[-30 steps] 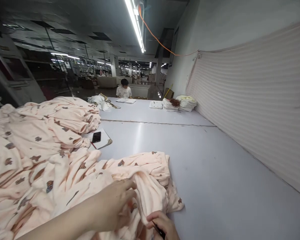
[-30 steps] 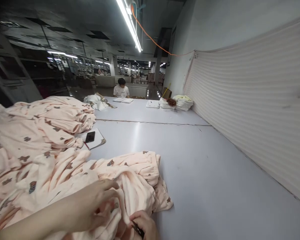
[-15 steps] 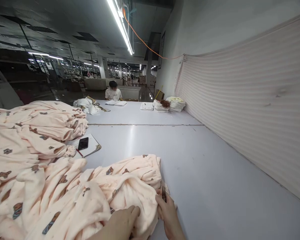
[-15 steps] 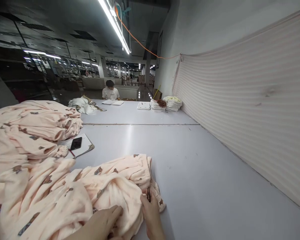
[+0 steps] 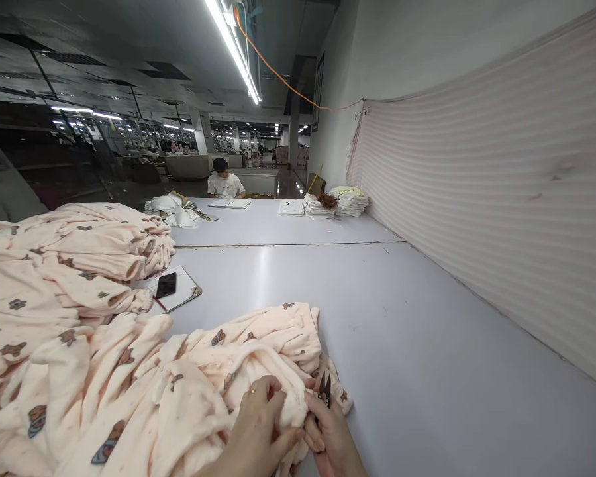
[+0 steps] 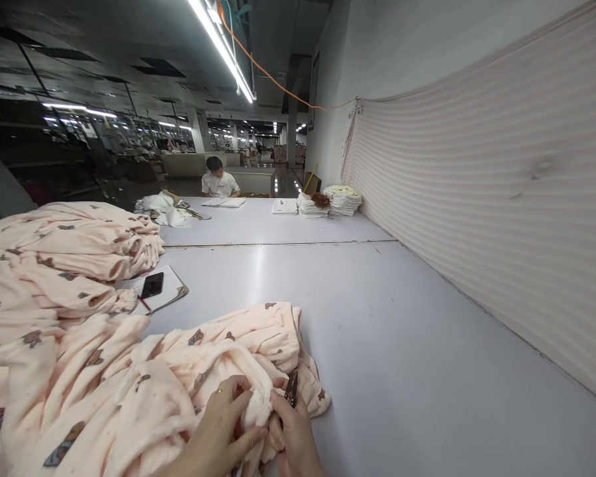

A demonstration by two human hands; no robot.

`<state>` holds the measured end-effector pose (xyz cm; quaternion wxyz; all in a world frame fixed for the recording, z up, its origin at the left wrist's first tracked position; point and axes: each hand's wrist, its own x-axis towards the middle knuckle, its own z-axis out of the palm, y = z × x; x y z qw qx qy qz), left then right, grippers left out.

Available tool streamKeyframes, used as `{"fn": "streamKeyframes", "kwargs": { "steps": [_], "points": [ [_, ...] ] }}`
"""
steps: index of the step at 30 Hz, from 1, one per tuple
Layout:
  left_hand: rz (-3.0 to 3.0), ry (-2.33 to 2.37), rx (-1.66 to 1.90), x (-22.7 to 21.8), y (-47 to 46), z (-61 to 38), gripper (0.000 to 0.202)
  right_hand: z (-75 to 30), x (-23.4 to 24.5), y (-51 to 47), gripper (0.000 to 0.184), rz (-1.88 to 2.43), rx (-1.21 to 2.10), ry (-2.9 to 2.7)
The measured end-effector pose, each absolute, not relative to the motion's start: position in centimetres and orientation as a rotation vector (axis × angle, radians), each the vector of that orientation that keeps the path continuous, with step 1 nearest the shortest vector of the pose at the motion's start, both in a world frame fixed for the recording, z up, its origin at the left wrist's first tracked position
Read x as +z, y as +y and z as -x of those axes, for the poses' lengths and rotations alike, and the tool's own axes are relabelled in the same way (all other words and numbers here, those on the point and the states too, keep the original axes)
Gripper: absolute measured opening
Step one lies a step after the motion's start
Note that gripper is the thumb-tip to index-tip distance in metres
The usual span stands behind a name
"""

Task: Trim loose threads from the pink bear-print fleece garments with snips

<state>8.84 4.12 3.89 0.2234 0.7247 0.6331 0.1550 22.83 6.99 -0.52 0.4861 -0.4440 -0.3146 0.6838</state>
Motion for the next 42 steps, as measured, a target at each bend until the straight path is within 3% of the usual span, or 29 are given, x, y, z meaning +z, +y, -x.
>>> {"fn": "streamKeyframes", "kwargs": {
  "steps": [3,6,10,15,20,33,37,42],
  "points": [
    [-1.999,1.693,0.544,3.7,4.3,-8.7,0.003,-23.5,0.5,6.9,0.038,1.145,1.457,-0.883],
    [-2.033,1.677,0.557,3.1,4.4,-8.6,0.005,-24.0,1.7,6.4,0.02,1.195,1.028,-1.347],
    [-2.064,1.653,0.581,2.6,4.2,-8.6,0.02,-23.6,1.8,5.8,0.027,1.168,0.689,-1.787],
    [-2.017,1.668,0.595,2.8,4.2,-8.4,0.01,-23.3,0.7,5.9,0.014,1.067,0.77,-1.677],
    [-1.989,1.699,0.635,2.9,4.3,-8.3,0.008,-24.8,0.0,5.3,0.027,1.169,0.962,-1.431],
    [-1.97,1.755,0.575,2.8,4.4,-8.4,0.01,-24.7,-0.5,5.0,0.033,1.348,0.345,-1.871],
    [-2.014,1.58,0.625,4.2,4.3,-8.2,0.009,-25.0,-0.6,5.5,0.027,1.336,0.57,-1.785],
    [-1.616,1.524,0.514,6.7,1.0,-2.1,0.024,-26.9,-2.8,6.9,0.031,1.477,0.856,-1.537]
  ]
}}
